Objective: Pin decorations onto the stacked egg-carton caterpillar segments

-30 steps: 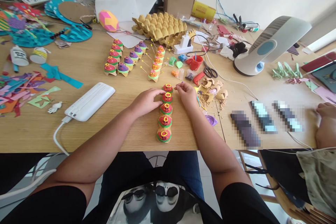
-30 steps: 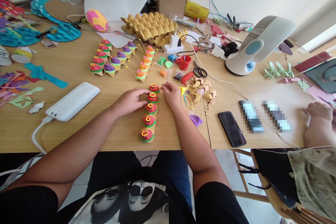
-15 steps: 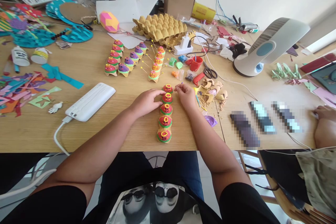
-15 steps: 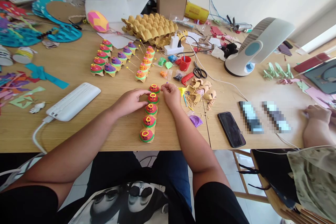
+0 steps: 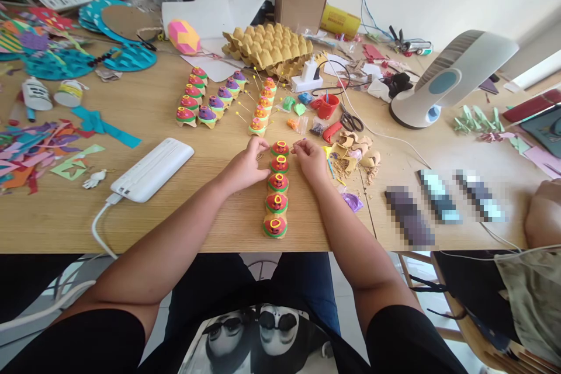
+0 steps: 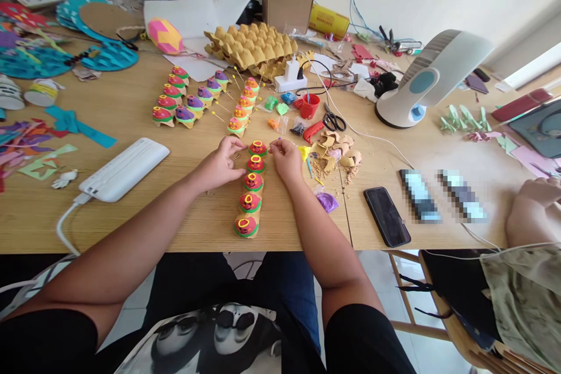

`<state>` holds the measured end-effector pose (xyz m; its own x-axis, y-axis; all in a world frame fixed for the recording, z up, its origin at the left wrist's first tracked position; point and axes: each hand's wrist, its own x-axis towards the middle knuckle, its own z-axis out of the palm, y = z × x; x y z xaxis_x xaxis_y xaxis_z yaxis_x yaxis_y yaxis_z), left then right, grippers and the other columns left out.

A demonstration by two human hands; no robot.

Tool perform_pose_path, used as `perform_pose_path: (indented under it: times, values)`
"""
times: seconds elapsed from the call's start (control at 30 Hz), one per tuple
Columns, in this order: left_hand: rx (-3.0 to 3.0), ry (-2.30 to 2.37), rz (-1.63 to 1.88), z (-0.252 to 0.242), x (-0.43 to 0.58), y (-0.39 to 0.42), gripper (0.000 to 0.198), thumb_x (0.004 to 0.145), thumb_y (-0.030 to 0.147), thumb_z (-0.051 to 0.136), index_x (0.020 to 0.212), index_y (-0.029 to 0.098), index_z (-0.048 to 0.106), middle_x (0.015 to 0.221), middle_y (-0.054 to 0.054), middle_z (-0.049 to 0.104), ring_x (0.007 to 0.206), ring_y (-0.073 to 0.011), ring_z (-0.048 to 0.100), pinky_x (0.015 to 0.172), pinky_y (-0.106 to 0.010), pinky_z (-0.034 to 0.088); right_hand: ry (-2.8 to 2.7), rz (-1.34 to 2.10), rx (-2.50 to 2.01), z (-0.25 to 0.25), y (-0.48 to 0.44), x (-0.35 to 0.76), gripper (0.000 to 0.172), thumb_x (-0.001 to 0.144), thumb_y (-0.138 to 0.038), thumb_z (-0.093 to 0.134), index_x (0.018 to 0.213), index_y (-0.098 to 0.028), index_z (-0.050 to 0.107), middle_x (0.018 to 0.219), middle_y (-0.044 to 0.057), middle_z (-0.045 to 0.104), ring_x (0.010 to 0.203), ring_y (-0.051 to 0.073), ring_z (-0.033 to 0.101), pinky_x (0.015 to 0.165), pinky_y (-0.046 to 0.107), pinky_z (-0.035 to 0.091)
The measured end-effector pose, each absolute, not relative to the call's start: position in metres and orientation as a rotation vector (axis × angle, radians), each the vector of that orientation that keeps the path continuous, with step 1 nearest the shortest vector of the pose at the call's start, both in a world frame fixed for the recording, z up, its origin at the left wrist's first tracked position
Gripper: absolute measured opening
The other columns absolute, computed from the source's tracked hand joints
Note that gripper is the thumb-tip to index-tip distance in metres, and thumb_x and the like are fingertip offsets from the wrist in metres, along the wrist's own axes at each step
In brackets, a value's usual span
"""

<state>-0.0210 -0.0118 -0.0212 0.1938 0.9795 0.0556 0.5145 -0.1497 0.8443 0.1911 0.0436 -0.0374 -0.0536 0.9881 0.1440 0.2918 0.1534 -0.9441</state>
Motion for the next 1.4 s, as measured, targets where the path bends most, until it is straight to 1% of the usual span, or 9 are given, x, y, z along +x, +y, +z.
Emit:
perform_pose_path:
  times: [0.07,0.23,0.33,0.53,0.77,0.9,1.03,1.13,1.4]
  values:
    - [1.717,1.365,0.839,-0.0234,-0.02,-0.0102,0.056,0.072,0.019,0.068,0.122,0.026,0.043,0.148,-0.01,0.059,0.045,-0.003,0.038,0.052,-0.026,0.038,-1.516,0.962,-1.291,-0.0377,0.044,0.191,0.009,0.088,-0.026,0.06,0.087,-0.02,0.066,0.081,0.002,0.076,0.076,0.017,0.068,0.079,0.03,0.051]
    - [1.657,1.319,0.862,-0.0232,-0.0174,-0.0095,0.055,0.069,0.019,0.066,0.119,0.024,0.044,0.148,-0.012,0.059,0.045,-0.0008,0.033,0.05,-0.023,0.034,-1.522,0.961,-1.305,-0.0381,0.0446,0.1911,0.009,0.087,-0.027,0.061,0.086,-0.02,0.066,0.079,0.001,0.076,0.074,0.017,0.067,0.076,0.03,0.05]
    - [1.669,1.336,0.859,-0.0231,-0.0174,-0.0098,0.054,0.069,0.019,0.067,0.118,0.024,0.046,0.144,-0.011,0.061,0.047,-0.0015,0.033,0.05,-0.023,0.034,-1.51,0.974,-1.293,-0.0386,0.045,0.1913,0.009,0.087,-0.027,0.06,0.086,-0.02,0.066,0.08,0.001,0.076,0.074,0.017,0.067,0.076,0.03,0.05]
    - [1.693,1.357,0.897,-0.0253,-0.0182,-0.0095,0.058,0.067,0.016,0.071,0.121,0.024,0.051,0.132,-0.008,0.065,0.056,-0.006,0.043,0.057,-0.024,0.038,-1.513,0.97,-1.305,-0.0375,0.0448,0.1914,0.009,0.087,-0.026,0.06,0.084,-0.021,0.067,0.081,0.001,0.076,0.074,0.017,0.067,0.077,0.03,0.05]
    - [1.743,1.358,0.902,-0.0288,-0.0186,-0.0082,0.055,0.067,0.016,0.071,0.118,0.024,0.053,0.119,-0.004,0.066,0.058,-0.0078,0.045,0.059,-0.025,0.039,-1.565,0.918,-1.317,-0.0356,0.0418,0.1912,0.01,0.088,-0.026,0.058,0.084,-0.021,0.065,0.082,0.001,0.075,0.075,0.017,0.065,0.077,0.03,0.049]
    - [1.738,1.365,0.909,-0.0296,-0.0185,-0.0079,0.055,0.067,0.015,0.072,0.118,0.024,0.054,0.116,-0.004,0.065,0.062,-0.0093,0.048,0.062,-0.025,0.041,-1.612,0.865,-1.33,-0.0345,0.0404,0.1907,0.011,0.089,-0.026,0.056,0.084,-0.021,0.065,0.079,0.0,0.074,0.072,0.016,0.062,0.074,0.029,0.047]
    - [1.739,1.36,0.902,-0.0288,-0.0181,-0.0079,0.055,0.067,0.015,0.072,0.118,0.024,0.054,0.113,-0.003,0.065,0.063,-0.0101,0.05,0.063,-0.025,0.041,-1.63,0.851,-1.33,-0.0352,0.0406,0.19,0.011,0.089,-0.025,0.056,0.084,-0.021,0.064,0.077,0.0,0.073,0.072,0.016,0.063,0.074,0.029,0.046]
    - [1.742,1.361,0.893,-0.0277,-0.0178,-0.0082,0.054,0.067,0.016,0.072,0.117,0.024,0.054,0.113,-0.003,0.066,0.061,-0.0093,0.048,0.062,-0.026,0.041,-1.629,0.856,-1.322,-0.036,0.0409,0.1897,0.011,0.089,-0.025,0.056,0.084,-0.021,0.064,0.076,-0.001,0.072,0.072,0.017,0.064,0.075,0.029,0.046]
    - [1.764,1.355,0.876,-0.0278,-0.0183,-0.0084,0.052,0.069,0.019,0.07,0.118,0.025,0.053,0.121,-0.003,0.067,0.055,-0.0073,0.042,0.061,-0.026,0.039,-1.62,0.869,-1.341,-0.0347,0.041,0.1897,0.011,0.09,-0.028,0.057,0.085,-0.022,0.065,0.075,-0.001,0.072,0.072,0.017,0.064,0.074,0.03,0.047]
